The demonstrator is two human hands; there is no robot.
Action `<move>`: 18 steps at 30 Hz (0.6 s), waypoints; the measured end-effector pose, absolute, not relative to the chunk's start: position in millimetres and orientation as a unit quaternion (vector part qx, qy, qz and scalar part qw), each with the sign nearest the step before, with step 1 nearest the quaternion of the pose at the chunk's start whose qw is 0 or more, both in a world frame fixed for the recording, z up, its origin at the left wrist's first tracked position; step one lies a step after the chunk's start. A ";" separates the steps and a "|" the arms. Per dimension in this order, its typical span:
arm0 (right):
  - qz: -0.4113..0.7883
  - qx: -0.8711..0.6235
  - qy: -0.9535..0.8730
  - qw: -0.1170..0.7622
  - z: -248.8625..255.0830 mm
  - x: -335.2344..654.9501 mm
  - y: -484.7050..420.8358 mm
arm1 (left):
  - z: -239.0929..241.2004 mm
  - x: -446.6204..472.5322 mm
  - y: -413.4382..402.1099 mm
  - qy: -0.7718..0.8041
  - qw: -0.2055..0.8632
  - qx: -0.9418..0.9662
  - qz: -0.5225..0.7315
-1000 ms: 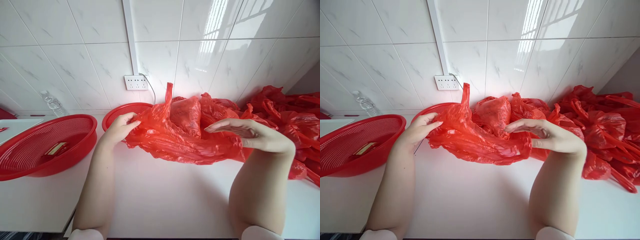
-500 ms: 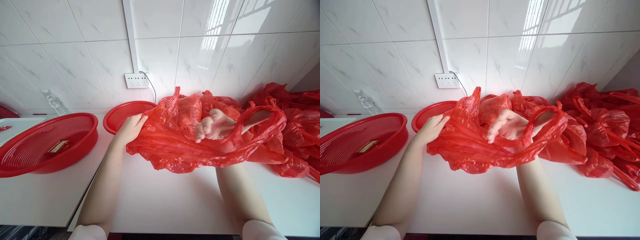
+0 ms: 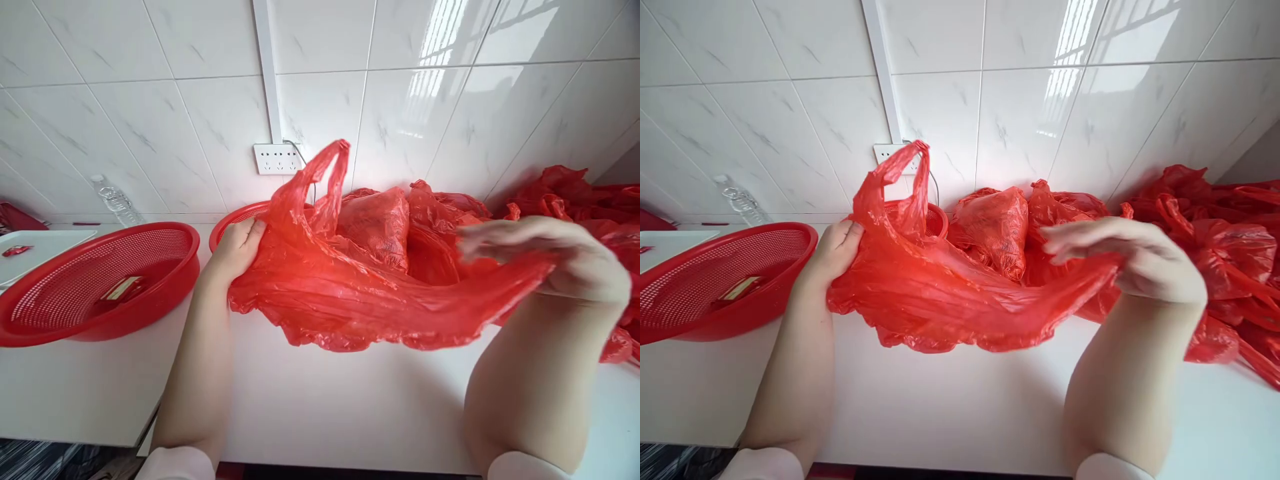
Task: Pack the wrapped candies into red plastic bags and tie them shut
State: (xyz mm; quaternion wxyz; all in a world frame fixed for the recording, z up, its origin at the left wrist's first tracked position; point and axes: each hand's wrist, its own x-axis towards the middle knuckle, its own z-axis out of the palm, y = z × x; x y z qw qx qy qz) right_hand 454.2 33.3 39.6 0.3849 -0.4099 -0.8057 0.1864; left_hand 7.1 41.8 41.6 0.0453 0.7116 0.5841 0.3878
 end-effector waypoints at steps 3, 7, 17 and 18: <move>0.214 -0.406 -0.807 0.371 54.7 418.1 13.1 | 39.4 17.7 42.3 0.570 0.045 0.737 0.361; 0.256 -0.359 -0.846 0.300 53.7 368.2 9.1 | 35.4 36.9 41.7 0.541 0.064 0.769 0.335; 0.330 -0.334 -0.825 0.313 16.6 303.5 41.7 | 16.1 51.0 54.1 0.521 0.069 0.758 0.386; 0.339 -0.338 -0.838 0.261 17.2 305.8 41.6 | 20.3 49.9 51.4 0.521 0.067 0.768 0.367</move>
